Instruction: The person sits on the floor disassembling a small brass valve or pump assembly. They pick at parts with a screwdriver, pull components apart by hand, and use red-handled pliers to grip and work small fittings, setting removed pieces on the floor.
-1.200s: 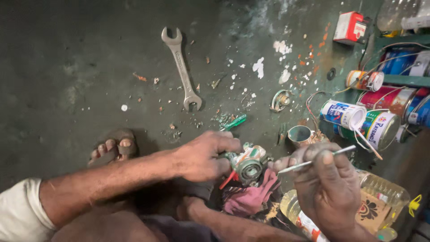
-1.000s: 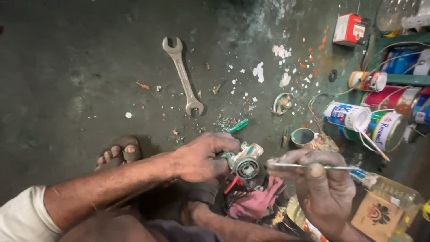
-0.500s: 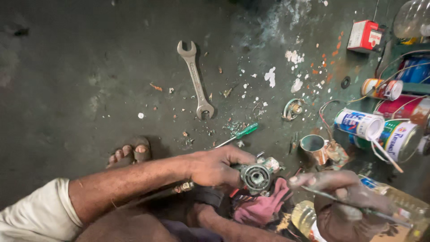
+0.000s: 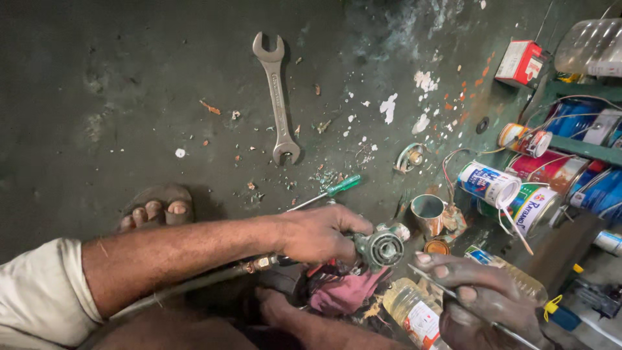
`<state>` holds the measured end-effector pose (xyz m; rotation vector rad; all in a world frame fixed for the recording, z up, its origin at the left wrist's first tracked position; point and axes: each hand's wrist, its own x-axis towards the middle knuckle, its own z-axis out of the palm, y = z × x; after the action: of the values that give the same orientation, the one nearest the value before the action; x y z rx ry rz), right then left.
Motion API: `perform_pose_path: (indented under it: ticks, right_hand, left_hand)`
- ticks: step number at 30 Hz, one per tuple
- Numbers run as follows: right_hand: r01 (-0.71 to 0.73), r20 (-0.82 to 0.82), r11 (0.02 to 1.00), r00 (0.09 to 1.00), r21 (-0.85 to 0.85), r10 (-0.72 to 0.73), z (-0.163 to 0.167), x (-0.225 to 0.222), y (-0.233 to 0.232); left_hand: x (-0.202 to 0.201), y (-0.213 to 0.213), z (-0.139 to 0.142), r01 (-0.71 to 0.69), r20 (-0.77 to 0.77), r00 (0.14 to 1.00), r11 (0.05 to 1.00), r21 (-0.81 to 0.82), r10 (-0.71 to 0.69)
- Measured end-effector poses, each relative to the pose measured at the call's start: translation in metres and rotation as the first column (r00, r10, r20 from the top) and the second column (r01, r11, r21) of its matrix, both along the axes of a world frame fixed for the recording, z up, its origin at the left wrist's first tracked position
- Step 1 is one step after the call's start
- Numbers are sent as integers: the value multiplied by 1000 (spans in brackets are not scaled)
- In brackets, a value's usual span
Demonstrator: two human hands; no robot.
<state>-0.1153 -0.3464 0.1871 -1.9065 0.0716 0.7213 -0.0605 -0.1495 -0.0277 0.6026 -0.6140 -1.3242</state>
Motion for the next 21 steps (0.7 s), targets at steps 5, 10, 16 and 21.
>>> perform_pose_path:
  ticks: [5, 10, 16, 21]
  right_hand:
    - [182, 578, 968, 814, -174, -49, -56, -14, 50]
    - [190, 547, 947, 837, -259, -19, -73, -2, 77]
    - [27, 533, 889, 808, -458, 250, -88, 30, 95]
    - [-63, 533, 833, 741, -550, 408, -104, 19, 89]
  left_hand:
    - [10, 26, -32, 138, -108, 986, 988, 73, -130]
    - [19, 45, -55, 162, -139, 979, 983, 86, -150]
    - [18, 48, -72, 97, -114, 989, 995, 38, -92]
    - [13, 44, -80, 109, -174, 980, 994, 33, -101]
